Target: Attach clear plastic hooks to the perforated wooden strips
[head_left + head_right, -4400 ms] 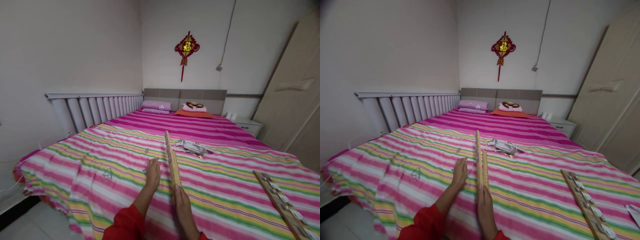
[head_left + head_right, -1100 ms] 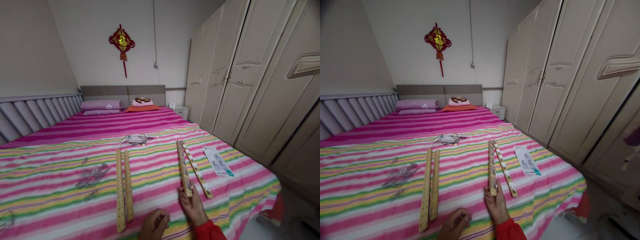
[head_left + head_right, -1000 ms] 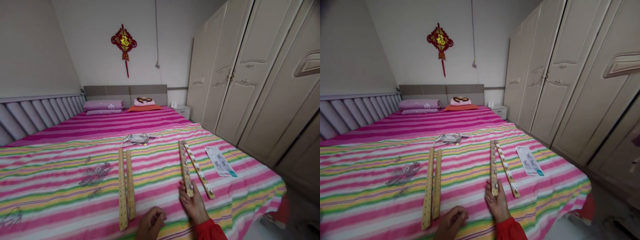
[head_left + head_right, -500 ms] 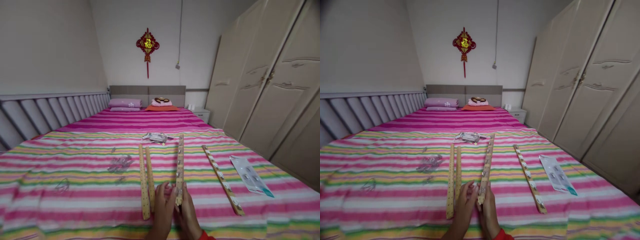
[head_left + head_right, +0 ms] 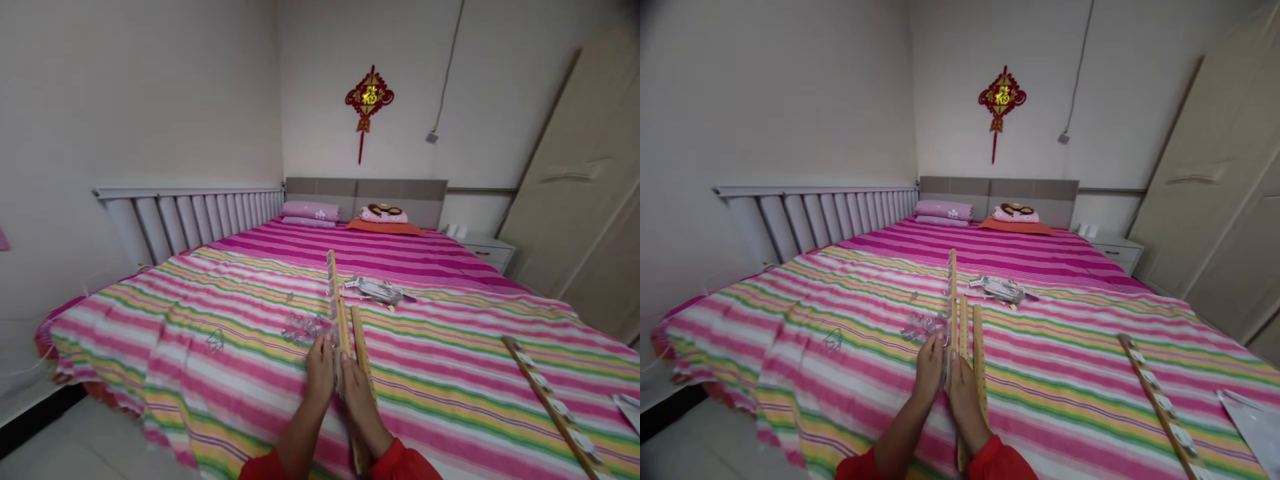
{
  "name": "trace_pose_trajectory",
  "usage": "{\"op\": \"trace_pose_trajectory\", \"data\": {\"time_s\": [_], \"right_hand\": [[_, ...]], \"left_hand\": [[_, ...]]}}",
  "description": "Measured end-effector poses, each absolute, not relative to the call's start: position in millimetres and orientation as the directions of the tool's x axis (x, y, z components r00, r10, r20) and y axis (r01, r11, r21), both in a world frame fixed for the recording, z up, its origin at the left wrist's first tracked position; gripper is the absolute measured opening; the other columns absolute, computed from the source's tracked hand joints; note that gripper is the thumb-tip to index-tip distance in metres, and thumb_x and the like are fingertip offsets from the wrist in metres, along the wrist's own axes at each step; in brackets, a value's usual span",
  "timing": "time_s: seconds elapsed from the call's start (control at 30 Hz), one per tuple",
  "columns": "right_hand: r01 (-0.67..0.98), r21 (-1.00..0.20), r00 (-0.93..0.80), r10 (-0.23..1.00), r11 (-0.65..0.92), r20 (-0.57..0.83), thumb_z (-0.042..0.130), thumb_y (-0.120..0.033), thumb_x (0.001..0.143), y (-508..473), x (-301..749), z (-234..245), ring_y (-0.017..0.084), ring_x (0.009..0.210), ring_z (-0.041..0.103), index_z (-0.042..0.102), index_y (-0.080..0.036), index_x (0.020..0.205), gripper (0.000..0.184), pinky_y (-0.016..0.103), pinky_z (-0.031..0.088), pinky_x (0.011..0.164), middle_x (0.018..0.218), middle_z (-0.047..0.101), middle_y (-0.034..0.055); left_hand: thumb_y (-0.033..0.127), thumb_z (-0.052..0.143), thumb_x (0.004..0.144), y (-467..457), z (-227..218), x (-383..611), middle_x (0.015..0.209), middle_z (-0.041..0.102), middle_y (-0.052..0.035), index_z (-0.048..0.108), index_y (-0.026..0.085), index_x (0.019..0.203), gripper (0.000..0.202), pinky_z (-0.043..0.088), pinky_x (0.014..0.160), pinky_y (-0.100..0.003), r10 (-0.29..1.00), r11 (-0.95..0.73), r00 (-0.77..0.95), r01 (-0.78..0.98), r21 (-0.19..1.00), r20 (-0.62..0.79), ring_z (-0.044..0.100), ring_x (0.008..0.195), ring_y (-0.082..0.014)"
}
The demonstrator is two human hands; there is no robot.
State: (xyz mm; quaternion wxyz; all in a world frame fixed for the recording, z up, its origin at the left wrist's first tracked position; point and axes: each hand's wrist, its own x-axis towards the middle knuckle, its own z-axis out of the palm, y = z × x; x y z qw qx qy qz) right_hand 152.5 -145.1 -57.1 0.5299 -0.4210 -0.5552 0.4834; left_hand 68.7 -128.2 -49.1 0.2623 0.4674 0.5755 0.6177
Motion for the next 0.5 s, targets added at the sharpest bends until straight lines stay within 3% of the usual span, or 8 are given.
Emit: {"op": "trace_pose_trajectory", "data": {"time_s": [0.1,0.23,0.4,0.5], "right_hand": [[0.01,-0.98,-0.123,0.973,0.199,0.197,0.042,-0.071,0.078,-132,131,-59,0.022,0.072,0.062,0.068,-0.015,0.08,0.062,0.031,0.049,0.068,0.075,0.069,0.0088],[0.079,-0.987,-0.173,0.977,0.143,0.127,0.034,-0.079,0.074,-119,107,-63,0.017,0.047,0.048,0.053,-0.021,0.059,0.063,0.029,0.038,0.046,0.049,0.051,-0.0004],[0.102,-0.991,-0.228,0.971,0.092,0.067,0.031,-0.08,0.074,-113,98,-66,0.014,0.041,0.042,0.048,-0.023,0.057,0.061,0.028,0.032,0.041,0.044,0.043,-0.0044],[0.106,-0.986,-0.226,0.969,0.131,0.104,0.033,-0.077,0.076,-115,100,-69,0.014,0.042,0.043,0.05,-0.023,0.059,0.06,0.028,0.034,0.043,0.045,0.044,-0.0041]], "left_hand": [[0.048,0.037,0.087,-119,-57,43,0.063,0.056,-0.0004,0.054,0.019,0.069,0.038,0.041,0.06,-0.027,0.825,-0.193,-0.478,0.265,0.945,0.302,0.052,0.061,-0.0158],[0.044,0.037,0.085,-105,-63,10,0.059,0.052,0.001,0.053,0.02,0.067,0.034,0.039,0.057,-0.026,0.792,-0.173,-0.51,0.34,0.924,0.336,0.05,0.058,-0.0154],[0.041,0.033,0.087,-90,-67,-41,0.065,0.057,-0.001,0.059,0.02,0.076,0.035,0.042,0.064,-0.028,0.748,-0.153,-0.52,0.469,0.87,0.412,0.054,0.064,-0.017],[0.04,0.035,0.087,-79,-64,-61,0.075,0.063,-0.0053,0.061,0.02,0.075,0.035,0.043,0.079,-0.034,0.71,-0.128,-0.506,0.591,0.797,0.489,0.058,0.079,-0.0208]]}}
